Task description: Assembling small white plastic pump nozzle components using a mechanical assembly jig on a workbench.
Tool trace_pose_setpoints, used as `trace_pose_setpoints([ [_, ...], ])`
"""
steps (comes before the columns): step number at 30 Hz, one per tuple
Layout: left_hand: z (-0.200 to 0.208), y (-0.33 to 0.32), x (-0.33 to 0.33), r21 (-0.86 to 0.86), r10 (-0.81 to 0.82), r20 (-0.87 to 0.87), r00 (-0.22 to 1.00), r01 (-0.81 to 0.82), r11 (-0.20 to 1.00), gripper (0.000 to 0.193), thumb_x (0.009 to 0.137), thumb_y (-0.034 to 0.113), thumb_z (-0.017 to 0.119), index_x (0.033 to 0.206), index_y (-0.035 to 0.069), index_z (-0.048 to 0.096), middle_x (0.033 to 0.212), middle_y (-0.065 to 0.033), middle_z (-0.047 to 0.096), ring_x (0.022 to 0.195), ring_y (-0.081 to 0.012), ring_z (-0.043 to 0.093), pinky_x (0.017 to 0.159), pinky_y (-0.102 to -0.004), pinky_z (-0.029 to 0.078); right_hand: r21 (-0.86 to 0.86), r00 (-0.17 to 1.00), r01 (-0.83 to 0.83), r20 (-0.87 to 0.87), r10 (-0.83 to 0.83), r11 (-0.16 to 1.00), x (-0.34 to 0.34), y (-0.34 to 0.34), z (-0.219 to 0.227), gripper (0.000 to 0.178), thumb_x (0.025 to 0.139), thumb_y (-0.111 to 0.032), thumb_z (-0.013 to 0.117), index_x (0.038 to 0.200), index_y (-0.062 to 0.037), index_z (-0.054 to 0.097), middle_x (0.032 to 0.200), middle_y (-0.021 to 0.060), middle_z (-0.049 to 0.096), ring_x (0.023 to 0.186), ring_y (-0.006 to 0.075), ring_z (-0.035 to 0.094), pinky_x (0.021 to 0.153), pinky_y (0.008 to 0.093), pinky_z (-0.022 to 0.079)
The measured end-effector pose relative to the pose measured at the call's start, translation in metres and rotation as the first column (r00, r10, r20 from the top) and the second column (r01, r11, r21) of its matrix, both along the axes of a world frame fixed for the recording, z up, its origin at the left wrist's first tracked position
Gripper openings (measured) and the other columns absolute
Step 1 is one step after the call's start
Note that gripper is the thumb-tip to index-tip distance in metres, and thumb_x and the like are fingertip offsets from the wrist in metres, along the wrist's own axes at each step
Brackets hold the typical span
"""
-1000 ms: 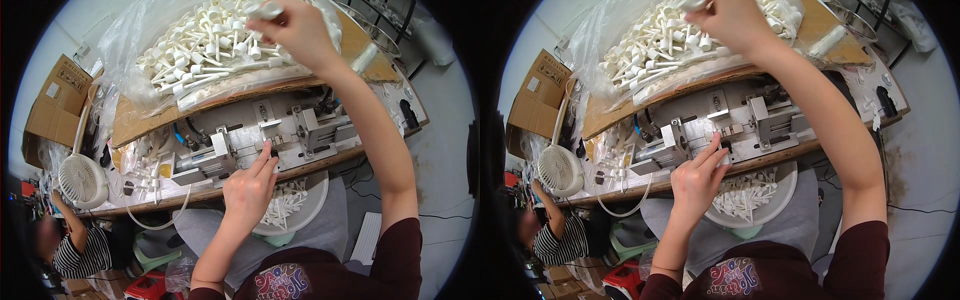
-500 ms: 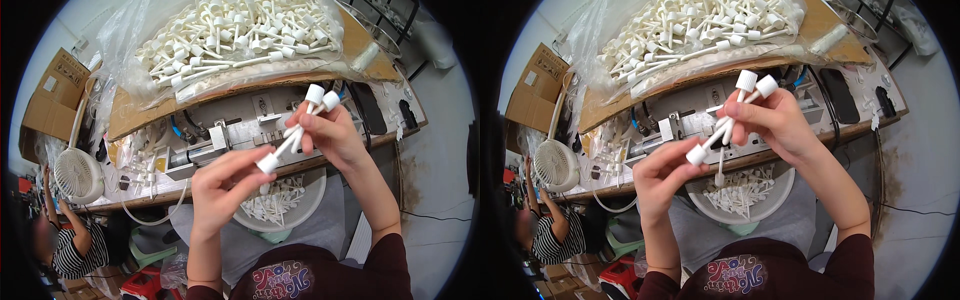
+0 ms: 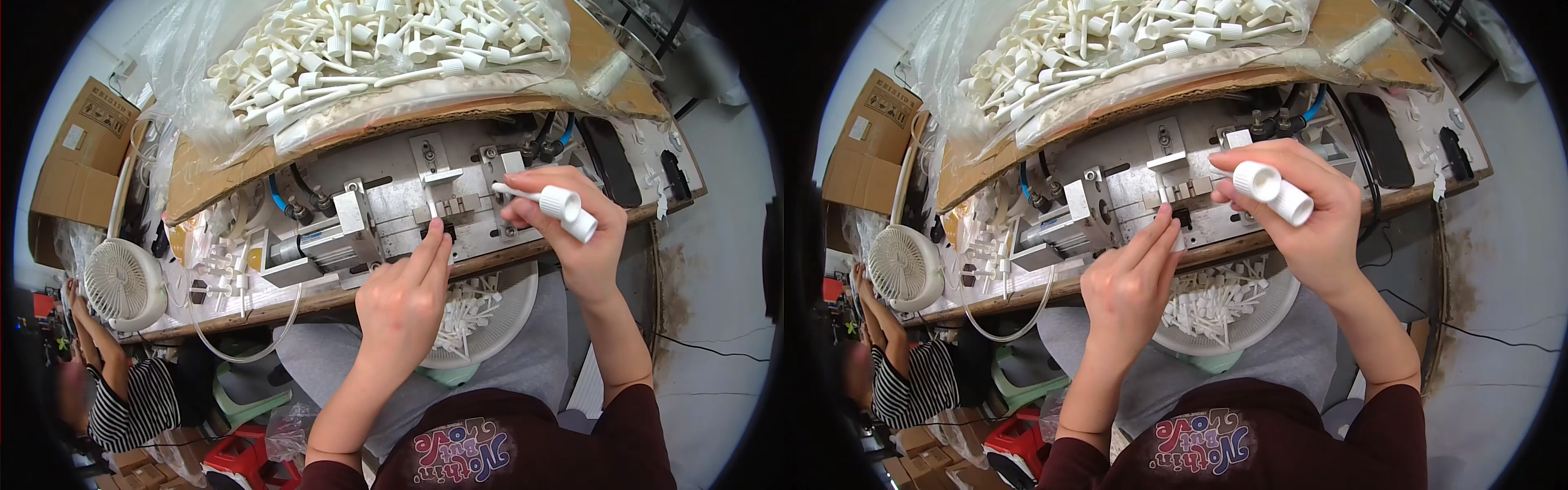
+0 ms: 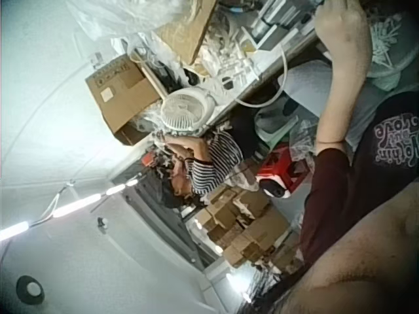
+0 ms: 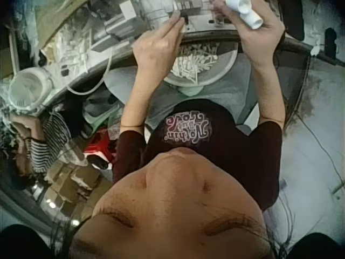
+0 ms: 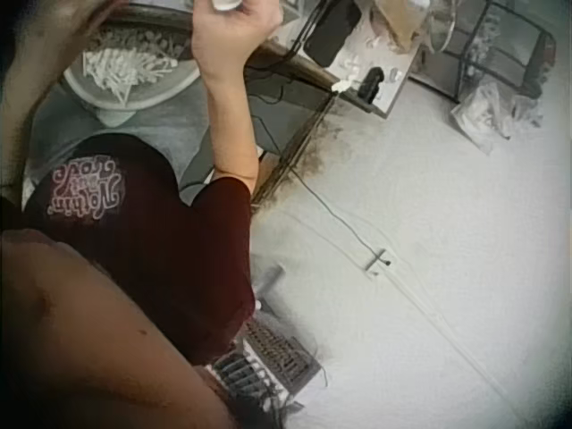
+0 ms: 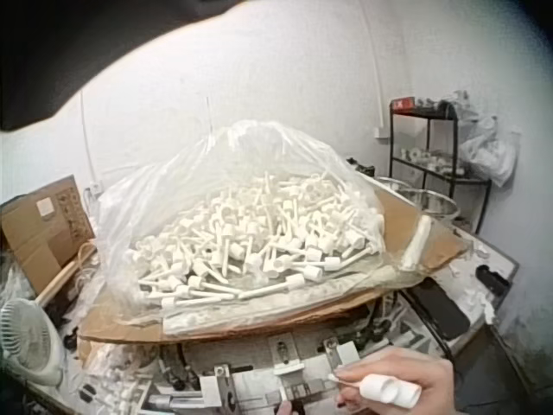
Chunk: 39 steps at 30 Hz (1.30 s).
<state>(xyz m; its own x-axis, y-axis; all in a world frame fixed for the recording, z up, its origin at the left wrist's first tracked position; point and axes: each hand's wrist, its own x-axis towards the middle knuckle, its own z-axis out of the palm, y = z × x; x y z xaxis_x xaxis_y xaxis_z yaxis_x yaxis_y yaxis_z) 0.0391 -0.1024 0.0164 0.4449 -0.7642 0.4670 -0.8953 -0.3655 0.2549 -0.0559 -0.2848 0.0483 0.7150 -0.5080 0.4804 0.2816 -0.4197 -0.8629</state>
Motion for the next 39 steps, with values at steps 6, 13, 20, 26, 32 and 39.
trace_pose_setpoints([
  [6, 0.005, -0.001, 0.006, 0.024, -0.068, -0.021, 0.997, 0.069, 0.997, 0.028, 0.08, 0.011, 0.074, 0.107, 0.001, 0.073, 0.12, -0.0104, 0.071, 0.067, -0.0173, 0.068, 0.059, -0.0303, 0.052, -0.476, 0.99, 0.13, 0.116, -0.085, 0.87, -0.006, -0.004, -0.008, 0.027, 0.072, 0.008, 0.078, 0.097, -0.0029, 0.077, 0.086, 0.0078, 0.067, 0.078, 0.0183, 0.068, 0.064, 0.028, 0.054],
  [13, 0.029, 0.012, -0.012, -0.475, -0.438, -0.7, 0.564, 0.092, 0.875, 0.045, 0.071, -0.005, 0.085, 0.114, -0.002, 0.071, 0.108, -0.0161, 0.07, 0.088, -0.0191, 0.073, 0.08, -0.0315, 0.062, -0.792, 0.979, 0.13, 0.197, 0.048, 0.597, -0.007, 0.006, -0.021, 0.036, 0.065, -0.013, 0.071, 0.098, 0.0013, 0.073, 0.084, 0.0076, 0.065, 0.062, 0.0196, 0.059, 0.05, 0.0304, 0.046],
  [20, 0.026, 0.013, -0.021, -0.458, -0.322, -0.529, 0.785, 0.055, 0.887, 0.042, 0.075, -0.001, 0.083, 0.115, 0.0, 0.071, 0.102, -0.0128, 0.07, 0.085, -0.0207, 0.071, 0.076, -0.0297, 0.058, -0.785, 0.972, 0.141, 0.225, 0.065, 0.603, 0.0, 0.016, -0.029, 0.036, 0.063, -0.013, 0.072, 0.096, 0.0013, 0.072, 0.086, 0.0088, 0.066, 0.065, 0.0196, 0.061, 0.051, 0.0283, 0.048],
  [26, 0.011, 0.012, -0.019, -0.416, -0.22, -0.408, 0.886, 0.034, 0.909, 0.036, 0.079, -0.002, 0.079, 0.114, -0.003, 0.07, 0.108, -0.0149, 0.068, 0.088, -0.0232, 0.071, 0.073, -0.0305, 0.058, -0.673, 0.958, 0.192, 0.287, 0.013, 0.714, 0.011, 0.014, -0.038, 0.028, 0.073, -0.005, 0.077, 0.099, 0.0023, 0.072, 0.091, 0.0113, 0.068, 0.071, 0.0238, 0.067, 0.056, 0.0305, 0.053],
  [32, -0.005, 0.005, -0.006, -0.006, -0.032, -0.024, 0.999, 0.032, 0.999, 0.029, 0.08, 0.006, 0.078, 0.109, 0.003, 0.073, 0.125, -0.0101, 0.07, 0.076, -0.02, 0.071, 0.064, -0.03, 0.055, -0.508, 0.994, -0.008, 0.091, 0.063, 0.862, -0.012, 0.011, -0.022, 0.057, 0.071, -0.018, 0.089, 0.118, 0.0034, 0.065, 0.12, 0.0208, 0.065, 0.106, 0.0318, 0.066, 0.089, 0.0378, 0.055],
  [39, 0.005, -0.003, 0.002, 0.032, -0.006, -0.044, 0.999, 0.007, 0.999, 0.029, 0.077, 0.01, 0.079, 0.105, 0.01, 0.075, 0.119, -0.0027, 0.073, 0.061, -0.02, 0.065, 0.058, -0.0299, 0.052, -0.355, 0.992, -0.032, 0.101, 0.072, 0.934, -0.022, 0.016, -0.031, 0.048, 0.072, -0.01, 0.086, 0.113, 0.0029, 0.065, 0.125, 0.0229, 0.064, 0.103, 0.029, 0.067, 0.085, 0.0348, 0.056],
])
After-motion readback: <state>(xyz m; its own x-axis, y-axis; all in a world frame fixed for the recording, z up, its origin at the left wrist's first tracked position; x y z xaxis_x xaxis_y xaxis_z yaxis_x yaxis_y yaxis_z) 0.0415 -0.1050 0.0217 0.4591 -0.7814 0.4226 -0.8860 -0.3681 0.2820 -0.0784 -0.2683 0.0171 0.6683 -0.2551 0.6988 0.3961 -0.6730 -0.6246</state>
